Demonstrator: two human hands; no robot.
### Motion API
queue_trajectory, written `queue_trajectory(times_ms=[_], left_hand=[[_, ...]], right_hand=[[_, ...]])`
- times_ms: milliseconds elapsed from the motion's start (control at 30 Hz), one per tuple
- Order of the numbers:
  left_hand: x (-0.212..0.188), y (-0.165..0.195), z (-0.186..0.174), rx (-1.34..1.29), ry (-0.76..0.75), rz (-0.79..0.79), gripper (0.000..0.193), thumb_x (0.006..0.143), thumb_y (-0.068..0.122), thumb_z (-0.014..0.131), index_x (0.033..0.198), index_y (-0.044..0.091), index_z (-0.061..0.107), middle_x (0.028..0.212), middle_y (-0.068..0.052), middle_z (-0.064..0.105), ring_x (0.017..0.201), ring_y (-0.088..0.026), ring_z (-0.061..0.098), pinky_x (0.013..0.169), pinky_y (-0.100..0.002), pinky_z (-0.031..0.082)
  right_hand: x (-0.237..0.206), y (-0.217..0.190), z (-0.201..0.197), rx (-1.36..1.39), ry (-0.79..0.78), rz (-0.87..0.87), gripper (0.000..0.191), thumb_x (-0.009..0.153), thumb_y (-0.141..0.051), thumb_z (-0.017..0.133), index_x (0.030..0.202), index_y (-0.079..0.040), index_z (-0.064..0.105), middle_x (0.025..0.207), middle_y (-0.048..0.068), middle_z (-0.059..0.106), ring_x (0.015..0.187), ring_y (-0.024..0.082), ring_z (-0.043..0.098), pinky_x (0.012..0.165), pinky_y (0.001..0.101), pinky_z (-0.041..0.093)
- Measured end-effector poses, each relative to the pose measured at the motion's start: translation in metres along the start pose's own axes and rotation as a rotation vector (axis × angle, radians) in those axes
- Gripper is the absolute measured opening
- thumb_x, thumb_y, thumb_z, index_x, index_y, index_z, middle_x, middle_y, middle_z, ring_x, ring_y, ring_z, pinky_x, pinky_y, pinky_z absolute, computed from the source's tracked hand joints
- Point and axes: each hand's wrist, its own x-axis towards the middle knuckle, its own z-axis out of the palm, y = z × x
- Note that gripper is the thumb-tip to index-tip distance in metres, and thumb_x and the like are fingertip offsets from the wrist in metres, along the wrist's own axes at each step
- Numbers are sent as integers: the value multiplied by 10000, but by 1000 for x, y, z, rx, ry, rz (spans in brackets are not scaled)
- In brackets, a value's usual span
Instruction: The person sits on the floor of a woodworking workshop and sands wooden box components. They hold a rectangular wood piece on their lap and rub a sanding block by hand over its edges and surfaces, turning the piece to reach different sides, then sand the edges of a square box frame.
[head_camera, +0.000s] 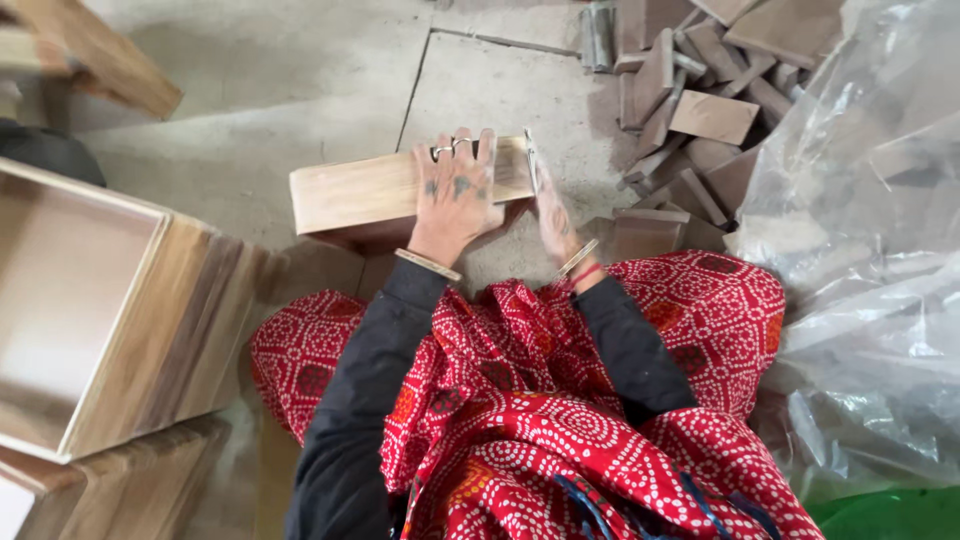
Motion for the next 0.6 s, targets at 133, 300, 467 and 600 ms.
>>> queue_trajectory(times_ms=[133,300,467,600], left_hand=[[14,3,-13,-324,-283,-140,865,634,280,763,1420,65,473,1341,-235,530,1251,-452,508,1108,-607,313],[7,-27,-39,-574,-221,-164,805,659,210,743,1413,54,509,1257,-218,539,1160,-419,545,1036,-562,397],[-4,-28,-29,-654,73,-1,638,877,255,770,1423,76,491,1396,-218,513,1207,-390,537,1044,-522,435],[-9,-24,-19,-733,44,-37,770,757,351,789,1362,-12,480,1300,-275,499,1124,-442,520,977,-550,439]], right_hand=[[-22,-38,2,297,67,-118,579,1143,-267,236,1621,59,218,1705,204,248,1594,274,213,1303,350,157],[-19,-148,-16,162,55,-355,553,1156,-343,287,1632,-64,324,1736,127,278,1644,278,230,1370,441,152],[-10,-215,-35,-432,-57,-411,628,1102,-478,290,1590,-127,470,1698,112,329,1617,334,205,1316,528,91],[-24,-222,-37,-421,-54,-383,594,1115,-432,307,1593,-110,447,1708,124,332,1637,349,195,1341,520,100]])
